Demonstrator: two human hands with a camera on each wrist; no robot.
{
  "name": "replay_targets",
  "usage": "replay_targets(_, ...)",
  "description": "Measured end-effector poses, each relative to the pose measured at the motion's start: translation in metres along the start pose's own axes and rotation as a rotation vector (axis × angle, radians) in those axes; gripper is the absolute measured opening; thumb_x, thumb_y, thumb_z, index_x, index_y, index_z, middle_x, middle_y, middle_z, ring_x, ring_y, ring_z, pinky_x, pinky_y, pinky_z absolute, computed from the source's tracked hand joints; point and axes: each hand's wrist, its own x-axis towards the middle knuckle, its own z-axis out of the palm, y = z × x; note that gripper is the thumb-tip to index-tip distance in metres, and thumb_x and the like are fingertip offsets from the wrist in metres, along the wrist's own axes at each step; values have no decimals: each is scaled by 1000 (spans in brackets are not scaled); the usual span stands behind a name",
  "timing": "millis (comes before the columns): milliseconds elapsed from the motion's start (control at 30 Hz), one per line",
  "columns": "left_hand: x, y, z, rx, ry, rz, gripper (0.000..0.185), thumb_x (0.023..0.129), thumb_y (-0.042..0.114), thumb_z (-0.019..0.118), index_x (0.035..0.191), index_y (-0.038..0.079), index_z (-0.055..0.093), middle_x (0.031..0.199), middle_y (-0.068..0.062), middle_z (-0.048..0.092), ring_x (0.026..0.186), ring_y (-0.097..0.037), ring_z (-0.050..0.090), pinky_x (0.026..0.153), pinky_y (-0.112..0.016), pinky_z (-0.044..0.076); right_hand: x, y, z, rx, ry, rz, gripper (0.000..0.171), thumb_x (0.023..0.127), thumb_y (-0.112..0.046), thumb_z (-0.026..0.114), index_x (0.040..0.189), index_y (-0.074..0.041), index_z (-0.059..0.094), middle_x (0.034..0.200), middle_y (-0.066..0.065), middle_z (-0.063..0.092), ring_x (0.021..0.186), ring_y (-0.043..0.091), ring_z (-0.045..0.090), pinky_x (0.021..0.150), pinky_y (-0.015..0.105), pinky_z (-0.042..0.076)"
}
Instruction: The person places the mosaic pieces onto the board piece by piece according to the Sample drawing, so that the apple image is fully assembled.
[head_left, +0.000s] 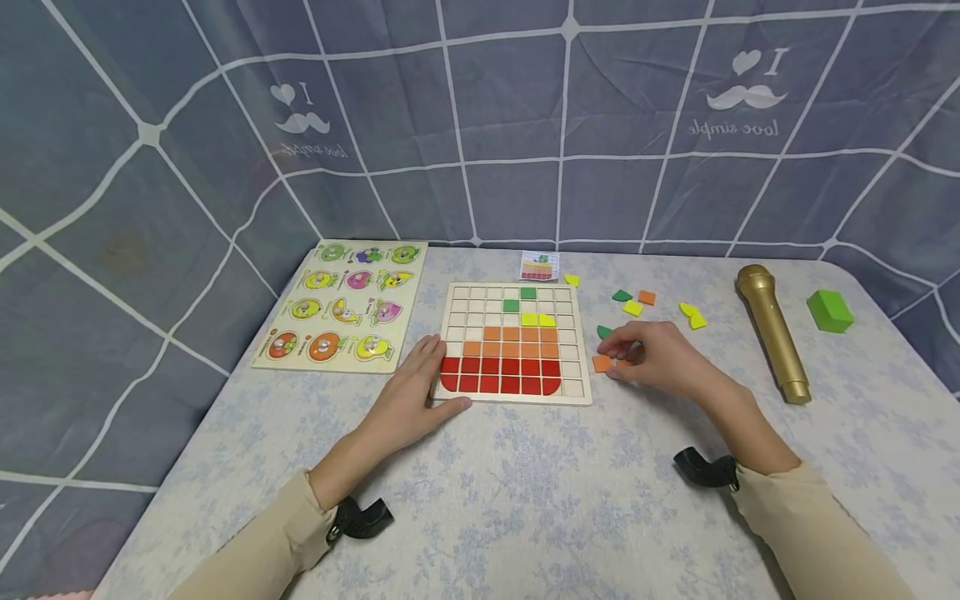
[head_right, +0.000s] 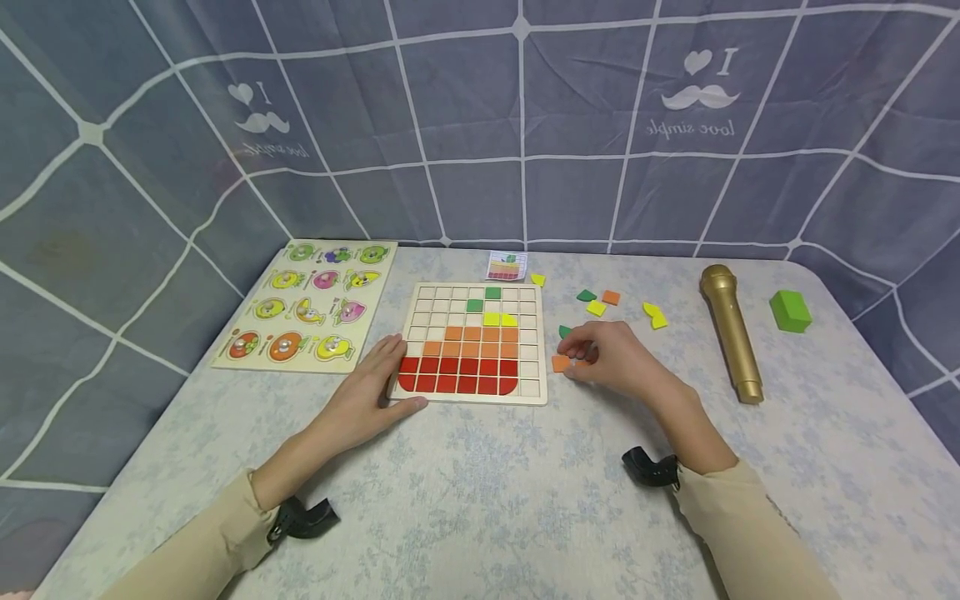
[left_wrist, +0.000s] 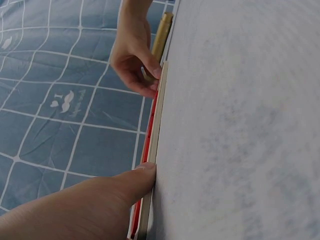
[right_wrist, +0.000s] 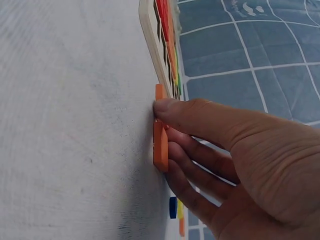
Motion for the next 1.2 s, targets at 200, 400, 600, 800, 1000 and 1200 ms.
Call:
replay_targets(200, 0, 0, 0, 1, 3, 6, 98, 93, 44, 79, 162, -7, 32, 172, -23, 24, 163, -38, 18, 129, -58, 25, 0, 1, 2, -23, 18, -42, 21, 85, -6, 87, 105, -10, 81, 92, 0, 73, 85, 17, 65, 76, 37, 57)
replay_targets(400, -1, 0, 0, -2, 2, 7, 98, 93, 44, 80, 161, -7, 32, 172, -23, 25, 163, -38, 18, 129, -58, 25, 0, 6, 3, -52, 47, -67, 20, 83, -8, 88, 102, -11, 81, 89, -2, 72, 82, 15, 64, 74, 34, 55)
replay_targets(600, 0, -1, 0, 7, 3, 8, 97, 93, 45, 79, 161, -7, 33, 172, -23, 25, 162, -39, 18, 128, -58, 25, 1, 6, 1, -51, 74, -59, 20, 80, -7, 87, 99, -12, 81, 87, -2, 72, 80, 14, 64, 74, 32, 54)
replay_targets(800, 1, -1, -1, 6, -5, -3, 98, 93, 45, 79, 162, -7, 32, 172, -23, 24, 163, -38, 18, 129, -57, 25, 7, 2, 2, -60, 83, -93, 20, 80, -7, 87, 98, -11, 80, 87, -1, 73, 81, 14, 64, 75, 34, 56)
replay_targets(1000, 2, 1, -2, 5, -13, -11, 99, 93, 46, 79, 162, -7, 31, 173, -22, 24, 163, -37, 17, 130, -55, 23, 20, -12, 3, -34, 79, -128, 19, 82, -10, 85, 100, -12, 80, 89, -1, 73, 82, 15, 64, 77, 36, 57)
replay_targets(1200, 2, 2, -3, 8, -14, -15, 99, 93, 46, 79, 162, -7, 32, 173, -22, 24, 163, -37, 17, 130, -55, 23, 40, -29, 8, 27, 55, -136, 20, 83, -11, 86, 102, -10, 80, 92, 2, 74, 84, 18, 65, 78, 39, 57)
